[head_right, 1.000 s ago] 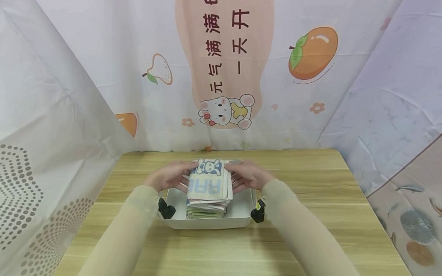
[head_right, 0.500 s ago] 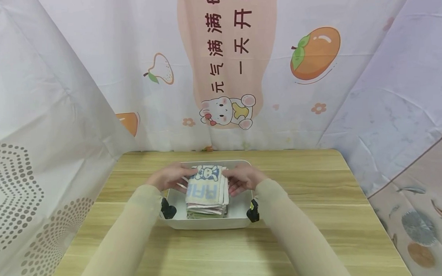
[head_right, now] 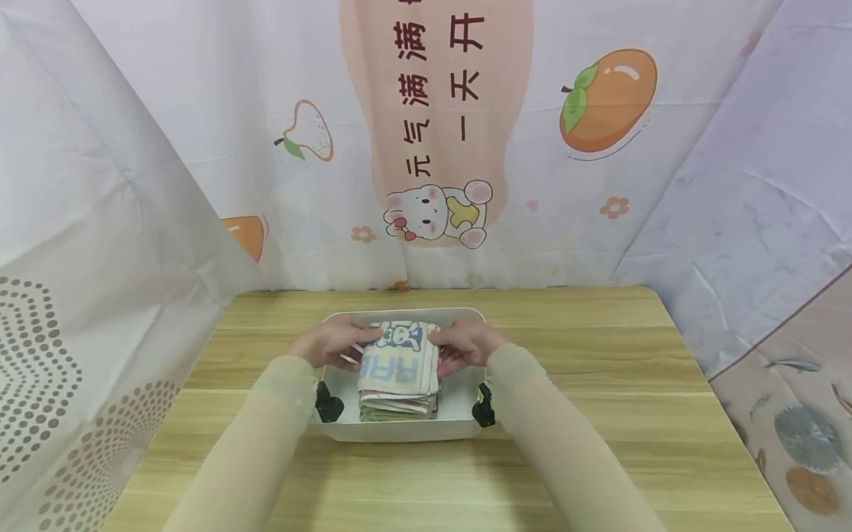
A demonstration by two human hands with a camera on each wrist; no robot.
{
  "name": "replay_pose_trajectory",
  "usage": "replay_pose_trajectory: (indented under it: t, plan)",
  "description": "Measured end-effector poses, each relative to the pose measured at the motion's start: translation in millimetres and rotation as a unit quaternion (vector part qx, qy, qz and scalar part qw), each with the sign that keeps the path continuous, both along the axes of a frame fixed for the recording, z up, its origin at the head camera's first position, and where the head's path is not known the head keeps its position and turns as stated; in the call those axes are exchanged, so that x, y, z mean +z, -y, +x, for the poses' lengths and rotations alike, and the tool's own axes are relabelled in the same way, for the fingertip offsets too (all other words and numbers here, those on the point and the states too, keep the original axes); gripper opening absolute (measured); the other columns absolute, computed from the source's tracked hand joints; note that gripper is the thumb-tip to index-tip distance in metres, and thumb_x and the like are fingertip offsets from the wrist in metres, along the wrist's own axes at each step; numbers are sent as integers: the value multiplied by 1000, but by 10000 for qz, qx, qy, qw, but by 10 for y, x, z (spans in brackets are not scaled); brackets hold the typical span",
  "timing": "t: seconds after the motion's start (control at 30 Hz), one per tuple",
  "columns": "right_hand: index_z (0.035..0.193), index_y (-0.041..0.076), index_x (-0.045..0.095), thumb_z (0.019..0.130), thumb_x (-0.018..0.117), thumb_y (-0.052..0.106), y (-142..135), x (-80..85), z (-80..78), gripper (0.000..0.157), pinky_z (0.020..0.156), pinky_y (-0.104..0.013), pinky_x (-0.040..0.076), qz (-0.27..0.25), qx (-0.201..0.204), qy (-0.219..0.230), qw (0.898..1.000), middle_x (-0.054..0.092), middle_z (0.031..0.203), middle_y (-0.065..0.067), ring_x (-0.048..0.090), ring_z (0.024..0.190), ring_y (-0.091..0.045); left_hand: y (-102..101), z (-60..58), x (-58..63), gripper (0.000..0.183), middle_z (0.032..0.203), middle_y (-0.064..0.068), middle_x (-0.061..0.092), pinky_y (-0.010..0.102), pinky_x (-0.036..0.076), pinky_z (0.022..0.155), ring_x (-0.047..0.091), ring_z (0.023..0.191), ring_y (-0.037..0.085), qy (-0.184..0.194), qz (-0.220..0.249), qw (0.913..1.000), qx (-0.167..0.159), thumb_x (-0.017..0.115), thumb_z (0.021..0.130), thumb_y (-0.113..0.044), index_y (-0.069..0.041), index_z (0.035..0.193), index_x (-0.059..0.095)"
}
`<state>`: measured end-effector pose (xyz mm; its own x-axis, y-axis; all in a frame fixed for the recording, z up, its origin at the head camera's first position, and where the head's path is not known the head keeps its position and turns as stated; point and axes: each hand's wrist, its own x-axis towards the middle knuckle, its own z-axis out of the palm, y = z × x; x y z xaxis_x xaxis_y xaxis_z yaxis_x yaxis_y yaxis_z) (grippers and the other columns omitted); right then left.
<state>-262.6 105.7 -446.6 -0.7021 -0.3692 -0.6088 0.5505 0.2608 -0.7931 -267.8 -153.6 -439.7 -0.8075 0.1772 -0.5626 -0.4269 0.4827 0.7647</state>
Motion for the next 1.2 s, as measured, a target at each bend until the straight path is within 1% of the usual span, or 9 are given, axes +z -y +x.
replay_pose_trajectory:
  t: [0.17, 0.4, 0.67, 0.87, 1.03, 1.2]
  plan:
    - [101, -11, 58, 95, 59, 19, 15, -21, -2, 31, 61, -38, 57, 21, -74, 44, 10000, 63, 76, -20, 65, 58, -23, -13, 12, -7, 32, 94, 13, 66, 38, 57, 65, 65, 79, 26, -3, -97, 10000, 6, 65, 90, -35, -5, 98, 68]
    - [103, -11, 58, 94, 60, 18, 54, -42, 7, 31, 67, -41, 57, 86, -137, 118, 9998, 64, 79, -21, 66, 62, -26, -4, 16, -32, 31, 94, 14, 66, 38, 57, 66, 65, 80, 27, 210, -13, 9998, -3, 64, 91, -32, -2, 99, 67]
    - [101, -10, 58, 94, 59, 17, 85, -92, 23, 28, 64, -38, 57, 346, -66, 53, 9994, 63, 77, -18, 65, 60, -22, 0, 22, -92, 31, 93, 15, 66, 38, 57, 67, 65, 81, 27, 370, 74, 9993, -3, 64, 91, -30, 0, 100, 66]
    - [101, -9, 59, 93, 61, 16, 81, -80, 31, 27, 67, -38, 57, 462, -3, 78, 9989, 63, 81, -18, 64, 62, -21, -1, 20, -141, 29, 92, 15, 66, 38, 57, 65, 65, 77, 25, 382, 104, 9992, 1, 65, 91, -27, 1, 97, 66]
    - [101, -8, 59, 94, 60, 16, 73, -87, 33, 26, 68, -38, 57, 497, 69, 77, 9987, 65, 84, -19, 65, 63, -21, -28, 32, -145, 27, 92, 15, 66, 37, 57, 65, 65, 77, 25, 359, 14, 9994, -4, 64, 92, -26, 1, 96, 65]
    - [103, -8, 59, 93, 61, 16, 71, -96, 36, 26, 69, -39, 56, 439, 48, 113, 9990, 66, 89, -21, 66, 66, -23, -46, 39, -150, 27, 92, 16, 66, 37, 57, 65, 65, 76, 25, 336, -38, 9994, -6, 64, 91, -26, 1, 96, 65]
